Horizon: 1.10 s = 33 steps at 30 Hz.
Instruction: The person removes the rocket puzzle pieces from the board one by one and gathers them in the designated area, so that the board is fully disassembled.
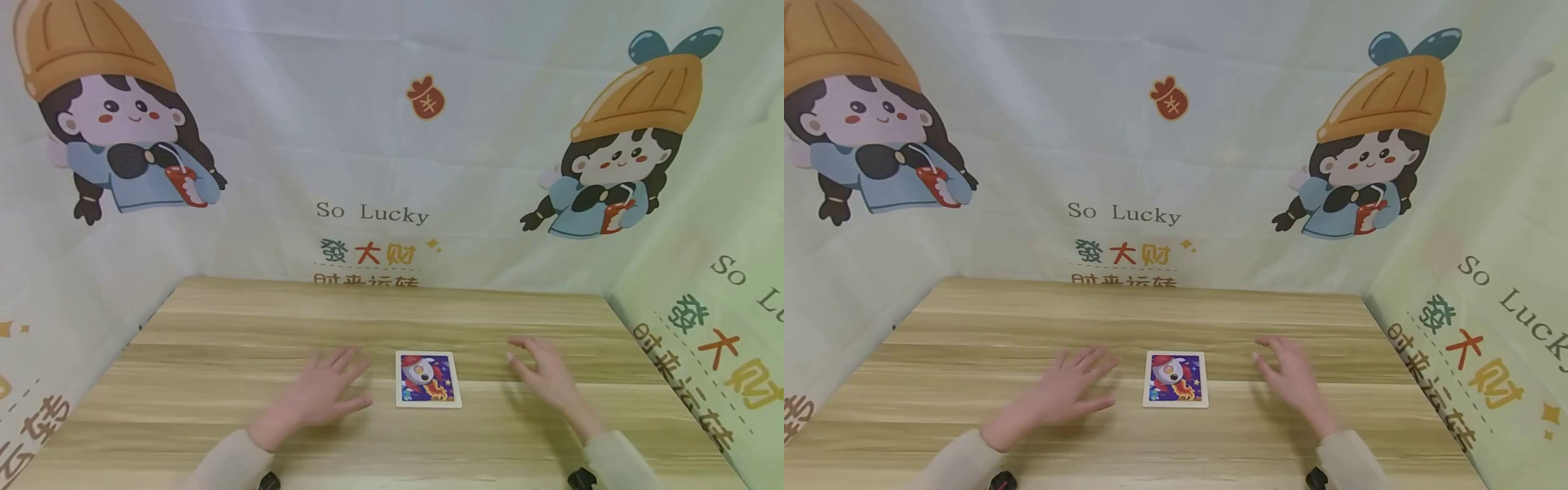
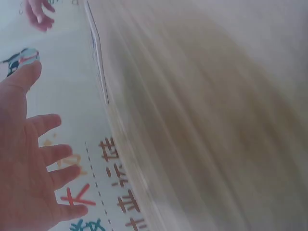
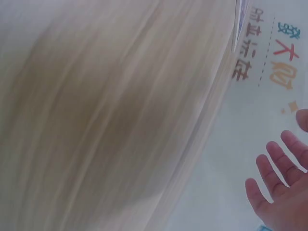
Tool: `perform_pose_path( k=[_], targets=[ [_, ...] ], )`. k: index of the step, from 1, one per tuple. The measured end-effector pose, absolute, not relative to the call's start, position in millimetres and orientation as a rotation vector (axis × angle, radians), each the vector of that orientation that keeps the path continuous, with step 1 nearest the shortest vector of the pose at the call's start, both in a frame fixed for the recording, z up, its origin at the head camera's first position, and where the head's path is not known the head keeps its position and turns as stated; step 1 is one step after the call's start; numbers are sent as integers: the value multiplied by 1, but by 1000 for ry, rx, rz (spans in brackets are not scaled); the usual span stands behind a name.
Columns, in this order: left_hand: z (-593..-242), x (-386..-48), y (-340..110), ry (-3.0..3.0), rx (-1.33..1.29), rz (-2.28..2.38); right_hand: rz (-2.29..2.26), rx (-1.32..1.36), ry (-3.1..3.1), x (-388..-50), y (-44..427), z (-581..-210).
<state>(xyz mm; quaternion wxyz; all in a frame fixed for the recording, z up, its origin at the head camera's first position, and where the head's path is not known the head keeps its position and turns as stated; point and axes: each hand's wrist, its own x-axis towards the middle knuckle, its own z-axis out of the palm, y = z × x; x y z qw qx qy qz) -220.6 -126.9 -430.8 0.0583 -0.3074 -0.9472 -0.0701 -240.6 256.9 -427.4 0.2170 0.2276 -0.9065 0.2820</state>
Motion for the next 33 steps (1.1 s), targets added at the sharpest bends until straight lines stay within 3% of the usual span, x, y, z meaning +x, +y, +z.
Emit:
perform_pose_path(
  k=[25,33],
  targets=[
    [-436,-207,-88,-2896,-1340,-96,1128,580,-2807,-271,202,-430],
    [-436,-206,-78,-2843,-1412,-29,1087,760,-2831,-284,182,-433]
  ],
)
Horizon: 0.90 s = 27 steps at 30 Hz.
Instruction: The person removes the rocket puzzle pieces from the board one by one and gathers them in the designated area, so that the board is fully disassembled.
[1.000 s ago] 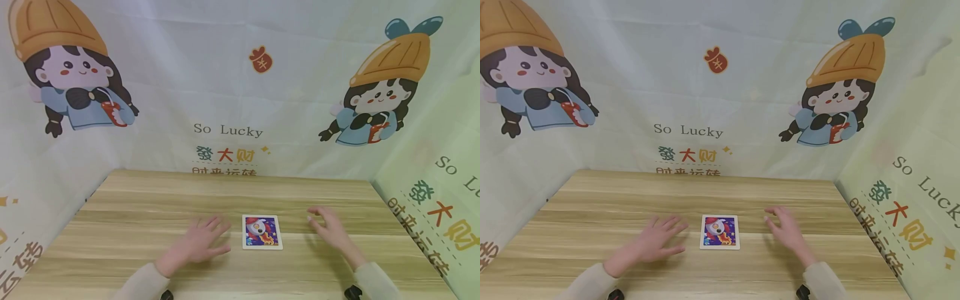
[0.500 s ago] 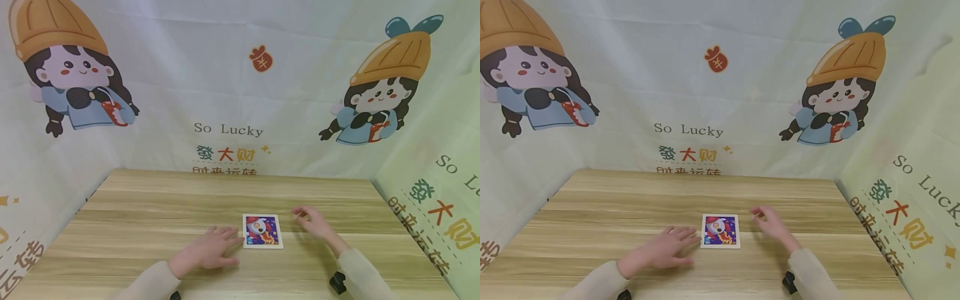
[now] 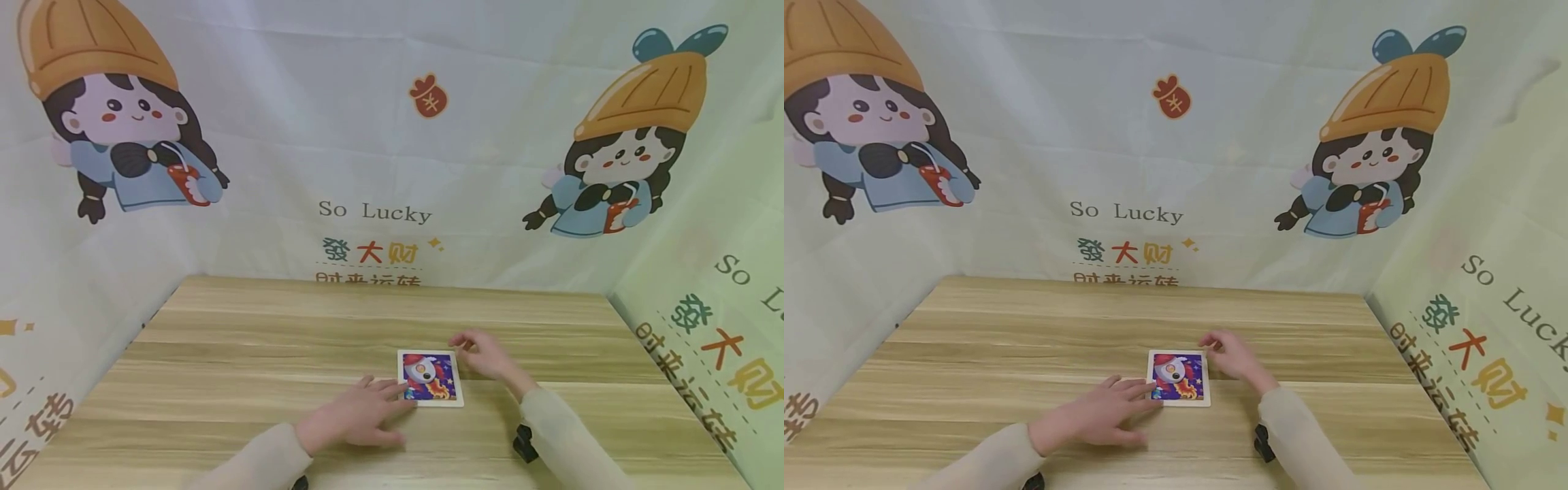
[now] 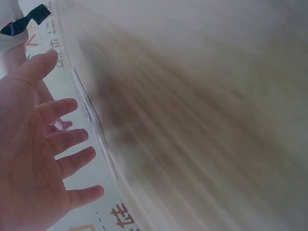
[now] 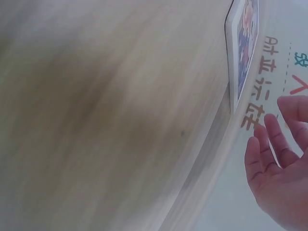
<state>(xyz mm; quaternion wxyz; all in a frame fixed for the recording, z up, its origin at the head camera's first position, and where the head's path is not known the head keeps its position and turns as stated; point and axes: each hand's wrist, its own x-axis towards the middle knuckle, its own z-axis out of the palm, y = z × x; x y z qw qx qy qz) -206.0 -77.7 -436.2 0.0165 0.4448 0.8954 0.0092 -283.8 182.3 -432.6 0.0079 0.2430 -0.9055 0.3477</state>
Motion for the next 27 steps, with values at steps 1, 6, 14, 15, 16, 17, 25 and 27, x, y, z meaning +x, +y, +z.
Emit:
perform_pose_path(
  k=[1,6,14,15,16,17,25,27],
  targets=[
    [-436,-206,-76,2781,1387,27,1075,779,-2840,-285,180,-433],
    [-439,-206,-71,2778,1399,-11,1006,843,-2899,-291,168,-433],
    [-439,-205,-66,2778,1387,-63,1006,881,-3007,-295,149,-432],
    [-438,-205,-66,2778,1388,-71,998,897,-3011,-295,147,-432],
    [-438,-205,-66,2776,1385,-72,984,917,-3014,-295,144,-432],
    [-438,-204,-65,2775,1383,-73,973,942,-3016,-295,142,-433],
    [-439,-204,-65,2782,1364,-78,935,1065,-2999,-296,128,-436],
    [-439,-204,-65,2784,1357,-69,899,1073,-2999,-296,125,-435]
  ],
)
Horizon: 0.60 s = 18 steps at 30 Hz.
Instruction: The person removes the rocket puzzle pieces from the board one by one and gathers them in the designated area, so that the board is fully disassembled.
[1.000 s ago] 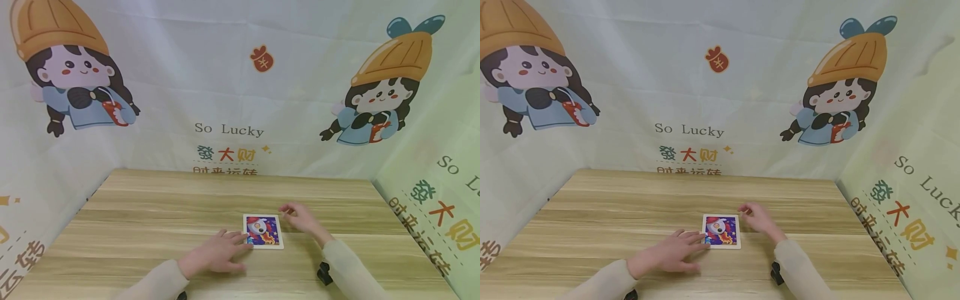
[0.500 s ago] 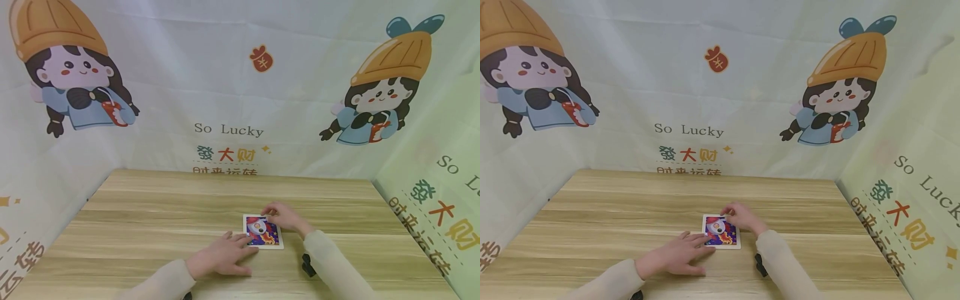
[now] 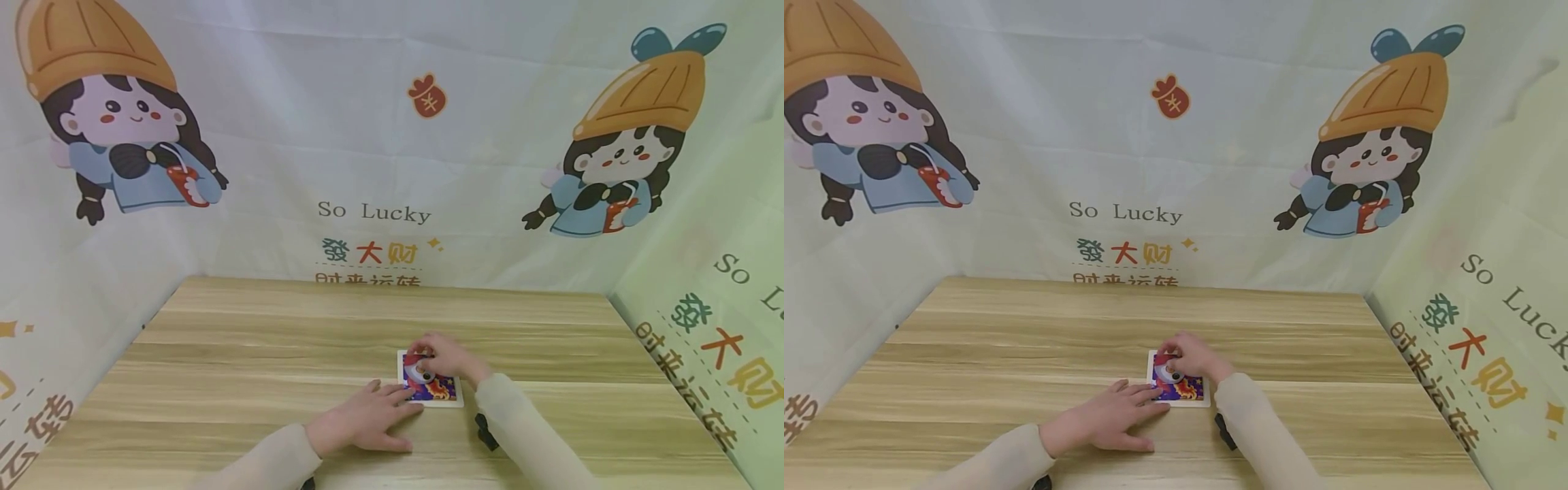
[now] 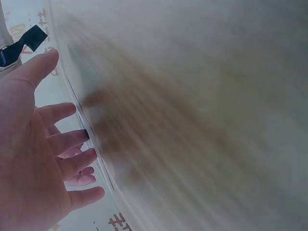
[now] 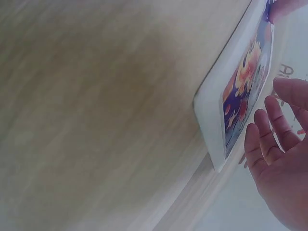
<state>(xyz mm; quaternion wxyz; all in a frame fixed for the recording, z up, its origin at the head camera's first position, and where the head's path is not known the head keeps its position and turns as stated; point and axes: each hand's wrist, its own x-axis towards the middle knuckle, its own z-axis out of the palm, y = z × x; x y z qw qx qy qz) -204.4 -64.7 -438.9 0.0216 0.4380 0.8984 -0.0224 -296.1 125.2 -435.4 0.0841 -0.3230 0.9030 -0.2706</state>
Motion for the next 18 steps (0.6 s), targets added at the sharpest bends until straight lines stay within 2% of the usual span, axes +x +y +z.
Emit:
perform_pose_path(
  k=[18],
  targets=[
    [-443,-207,-64,2802,1348,-64,-516,-957,2749,-301,113,-432]
  ],
)
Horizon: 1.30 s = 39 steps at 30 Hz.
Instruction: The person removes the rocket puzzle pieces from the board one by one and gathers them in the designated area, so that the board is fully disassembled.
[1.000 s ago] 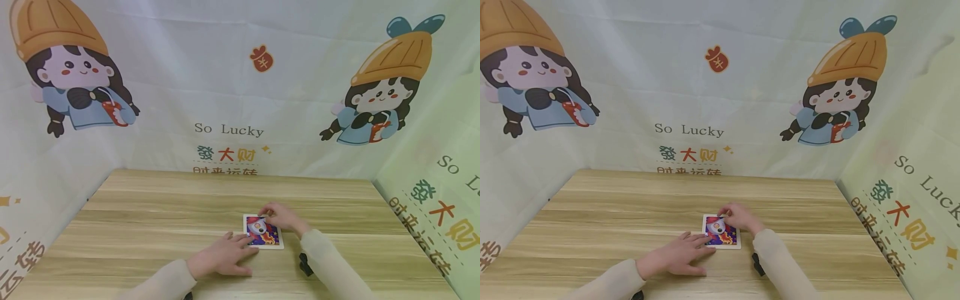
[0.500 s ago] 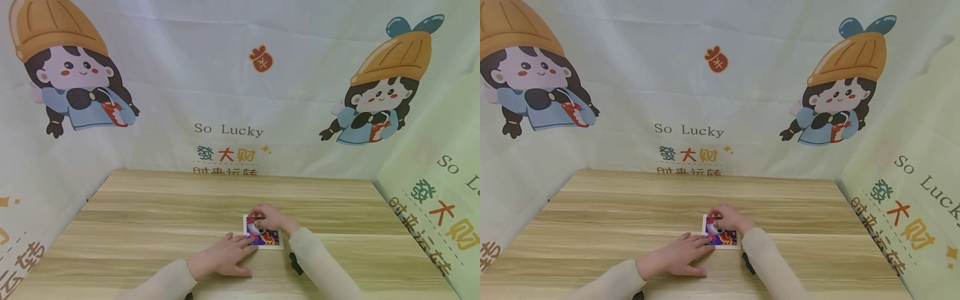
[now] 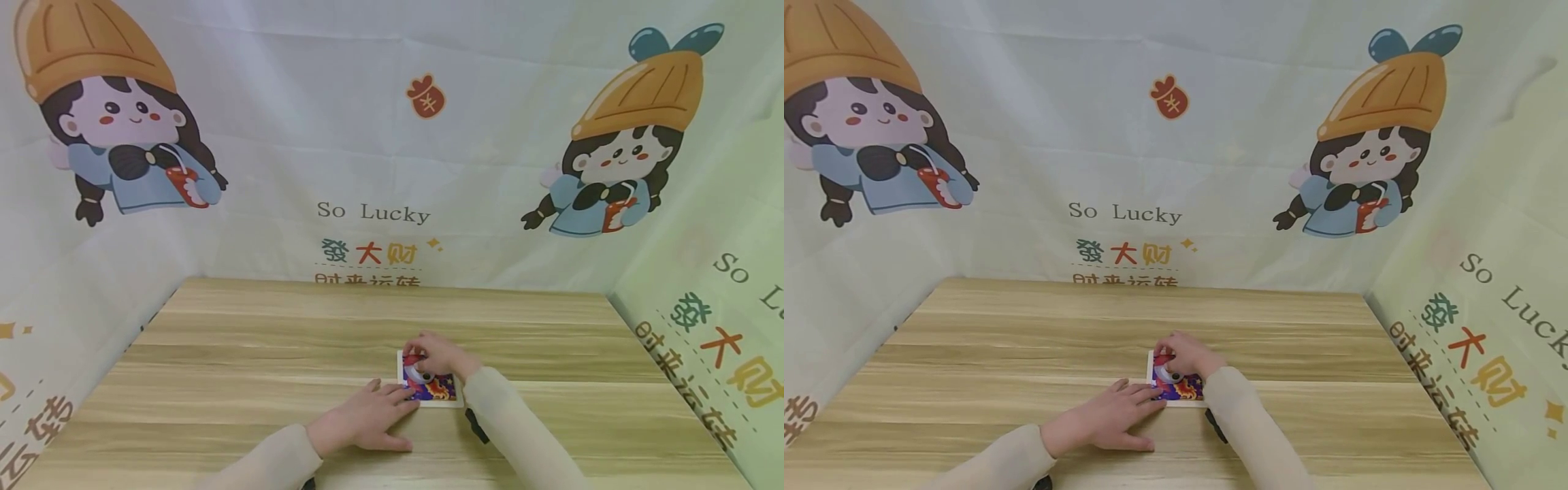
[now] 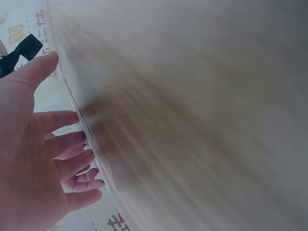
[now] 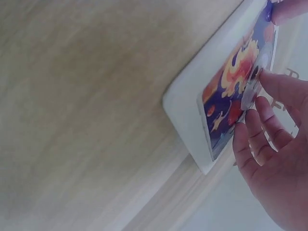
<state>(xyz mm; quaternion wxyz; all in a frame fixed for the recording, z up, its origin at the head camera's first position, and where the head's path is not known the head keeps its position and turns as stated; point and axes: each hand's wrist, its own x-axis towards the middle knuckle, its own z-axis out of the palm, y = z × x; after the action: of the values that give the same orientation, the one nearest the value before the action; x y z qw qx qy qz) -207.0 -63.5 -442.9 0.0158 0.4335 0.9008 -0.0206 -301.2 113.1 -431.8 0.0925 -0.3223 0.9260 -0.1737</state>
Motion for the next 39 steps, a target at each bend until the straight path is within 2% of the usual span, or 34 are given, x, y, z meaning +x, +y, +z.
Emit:
perform_pose_path(
  k=[30,39],
  targets=[
    [-442,-208,-60,2803,1333,-70,-452,-867,2695,-304,109,-424],
    [-440,-207,-60,2798,1322,-75,-586,-802,2678,-304,106,-425]
  ],
)
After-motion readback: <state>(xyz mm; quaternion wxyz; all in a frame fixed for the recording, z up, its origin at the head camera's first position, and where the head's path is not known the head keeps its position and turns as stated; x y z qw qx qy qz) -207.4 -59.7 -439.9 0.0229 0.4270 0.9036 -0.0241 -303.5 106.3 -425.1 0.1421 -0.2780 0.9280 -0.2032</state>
